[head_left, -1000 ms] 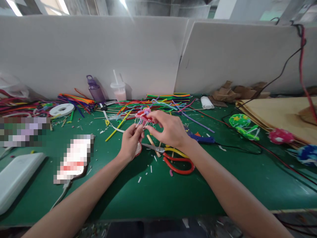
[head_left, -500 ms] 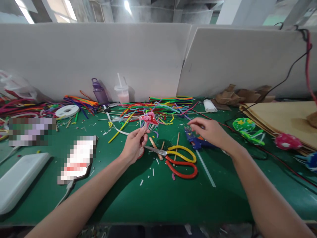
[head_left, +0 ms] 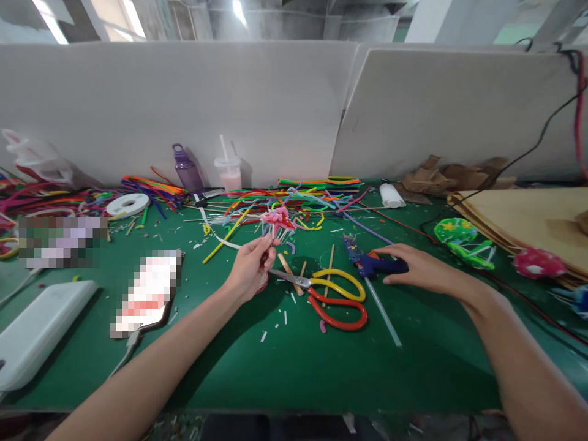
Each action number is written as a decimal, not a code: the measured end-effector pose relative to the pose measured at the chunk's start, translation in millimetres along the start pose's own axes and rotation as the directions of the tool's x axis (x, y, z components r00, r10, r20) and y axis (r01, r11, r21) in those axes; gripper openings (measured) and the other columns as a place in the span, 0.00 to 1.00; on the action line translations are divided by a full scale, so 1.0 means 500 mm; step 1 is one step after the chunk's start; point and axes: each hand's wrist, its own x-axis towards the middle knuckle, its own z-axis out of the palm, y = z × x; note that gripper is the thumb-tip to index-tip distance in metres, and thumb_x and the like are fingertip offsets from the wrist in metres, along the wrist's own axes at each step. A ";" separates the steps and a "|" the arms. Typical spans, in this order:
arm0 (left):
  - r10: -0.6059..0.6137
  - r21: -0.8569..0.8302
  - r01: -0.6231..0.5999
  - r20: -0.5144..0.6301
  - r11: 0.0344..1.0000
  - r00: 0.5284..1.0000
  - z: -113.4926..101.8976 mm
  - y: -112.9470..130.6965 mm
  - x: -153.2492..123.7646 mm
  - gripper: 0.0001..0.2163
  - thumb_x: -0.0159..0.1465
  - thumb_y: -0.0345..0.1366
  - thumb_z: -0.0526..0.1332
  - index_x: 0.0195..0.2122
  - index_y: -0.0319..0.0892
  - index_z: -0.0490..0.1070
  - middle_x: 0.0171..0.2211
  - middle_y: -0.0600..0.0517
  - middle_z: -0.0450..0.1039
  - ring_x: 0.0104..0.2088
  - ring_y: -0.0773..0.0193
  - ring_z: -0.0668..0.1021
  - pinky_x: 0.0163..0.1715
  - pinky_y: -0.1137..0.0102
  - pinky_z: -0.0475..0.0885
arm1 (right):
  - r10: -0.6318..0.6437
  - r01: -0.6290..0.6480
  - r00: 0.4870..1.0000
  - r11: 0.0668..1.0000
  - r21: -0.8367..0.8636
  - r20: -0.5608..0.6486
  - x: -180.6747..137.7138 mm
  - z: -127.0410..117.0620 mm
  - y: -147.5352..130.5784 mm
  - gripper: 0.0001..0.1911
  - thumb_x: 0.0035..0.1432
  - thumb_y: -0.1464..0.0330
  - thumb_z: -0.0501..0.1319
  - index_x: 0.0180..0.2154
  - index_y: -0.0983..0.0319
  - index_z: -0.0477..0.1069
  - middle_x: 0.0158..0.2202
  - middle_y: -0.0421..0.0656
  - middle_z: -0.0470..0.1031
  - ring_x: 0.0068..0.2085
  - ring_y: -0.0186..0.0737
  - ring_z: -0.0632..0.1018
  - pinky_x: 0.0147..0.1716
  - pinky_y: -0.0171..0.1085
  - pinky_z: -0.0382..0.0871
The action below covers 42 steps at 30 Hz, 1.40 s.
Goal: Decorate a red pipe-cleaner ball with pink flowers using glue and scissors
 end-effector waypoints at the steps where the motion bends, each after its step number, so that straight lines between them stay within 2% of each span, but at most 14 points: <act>1: -0.002 0.000 0.002 0.001 1.000 1.000 0.000 0.001 0.000 0.13 0.56 0.42 0.66 0.30 0.35 0.73 0.14 0.58 0.60 0.15 0.77 0.59 0.16 0.78 0.50 | -0.002 0.002 1.000 1.000 0.002 -0.013 0.003 0.005 0.001 0.38 0.49 0.52 0.62 0.59 0.62 0.66 0.61 0.54 0.64 0.62 0.61 0.64 0.60 0.55 0.59; 4: -0.007 -0.002 0.007 0.003 1.000 1.000 0.001 0.002 -0.001 0.13 0.56 0.42 0.66 0.31 0.35 0.73 0.14 0.58 0.61 0.15 0.77 0.59 0.16 0.78 0.50 | -0.027 0.027 0.999 1.000 -0.002 -0.037 0.010 0.016 0.002 0.36 0.52 0.50 0.60 0.59 0.60 0.66 0.61 0.53 0.65 0.62 0.60 0.65 0.58 0.55 0.60; 9: -0.005 -0.004 0.005 -0.003 1.000 1.000 0.001 0.001 -0.002 0.14 0.56 0.43 0.67 0.30 0.34 0.73 0.15 0.58 0.61 0.15 0.77 0.59 0.16 0.78 0.50 | -0.095 0.089 0.982 0.995 -0.045 -0.165 0.016 0.029 0.003 0.24 0.56 0.51 0.58 0.48 0.58 0.73 0.51 0.51 0.72 0.55 0.58 0.69 0.54 0.55 0.64; 14: 0.003 0.000 -0.003 -0.015 1.000 1.000 -0.001 -0.001 -0.001 0.14 0.55 0.43 0.68 0.31 0.34 0.74 0.16 0.58 0.62 0.16 0.78 0.60 0.16 0.79 0.50 | -0.106 0.119 0.951 0.993 0.027 -0.291 0.011 0.030 -0.003 0.22 0.57 0.48 0.56 0.41 0.59 0.72 0.43 0.50 0.75 0.47 0.53 0.73 0.47 0.51 0.69; 17: -0.010 0.001 0.010 -0.014 1.000 1.000 0.000 -0.004 0.001 0.15 0.54 0.43 0.69 0.31 0.34 0.74 0.16 0.58 0.62 0.16 0.78 0.60 0.15 0.80 0.50 | -0.137 0.170 0.903 0.984 0.045 -0.408 0.007 0.027 -0.034 0.21 0.58 0.50 0.56 0.42 0.60 0.70 0.42 0.50 0.73 0.45 0.52 0.74 0.45 0.51 0.69; 21: -0.041 -0.017 0.040 -0.036 0.999 0.999 0.003 -0.005 0.002 0.17 0.50 0.44 0.71 0.30 0.34 0.74 0.16 0.58 0.63 0.15 0.79 0.60 0.14 0.80 0.49 | -0.320 0.378 0.789 0.926 0.005 -0.524 0.004 0.034 -0.118 0.18 0.62 0.55 0.56 0.46 0.60 0.66 0.45 0.51 0.71 0.47 0.50 0.73 0.46 0.49 0.70; 23: -0.046 -0.021 0.045 -0.054 0.999 0.997 0.006 -0.003 0.001 0.17 0.49 0.44 0.72 0.29 0.34 0.74 0.16 0.58 0.64 0.15 0.79 0.60 0.14 0.80 0.49 | -0.434 0.490 0.732 0.871 -0.037 -0.525 0.002 0.041 -0.163 0.18 0.62 0.56 0.57 0.48 0.60 0.65 0.45 0.52 0.71 0.47 0.50 0.73 0.45 0.50 0.70; 28: -0.039 0.003 0.039 -0.057 0.999 0.998 0.012 0.001 -0.003 0.18 0.48 0.44 0.72 0.28 0.33 0.76 0.16 0.57 0.65 0.14 0.80 0.59 0.13 0.80 0.49 | -0.614 0.636 0.663 0.764 -0.110 -0.428 -0.004 0.057 -0.227 0.18 0.62 0.58 0.58 0.49 0.63 0.64 0.44 0.52 0.73 0.48 0.50 0.73 0.48 0.52 0.70; 36: -0.002 0.036 0.003 -0.023 0.999 1.000 0.012 -0.005 -0.003 0.15 0.49 0.44 0.71 0.26 0.34 0.76 0.16 0.56 0.66 0.15 0.80 0.59 0.14 0.80 0.50 | -0.651 0.675 0.622 0.727 -0.124 -0.434 -0.010 0.061 -0.235 0.18 0.62 0.60 0.58 0.49 0.64 0.65 0.43 0.51 0.74 0.47 0.49 0.73 0.47 0.52 0.71; 42: -0.002 0.047 0.004 -0.029 0.999 1.000 0.013 -0.004 -0.005 0.15 0.49 0.44 0.72 0.26 0.35 0.76 0.15 0.56 0.66 0.15 0.79 0.59 0.14 0.79 0.50 | -0.653 0.671 0.624 0.730 -0.134 -0.429 -0.009 0.061 -0.234 0.18 0.63 0.60 0.58 0.49 0.65 0.66 0.42 0.51 0.75 0.46 0.47 0.74 0.47 0.50 0.71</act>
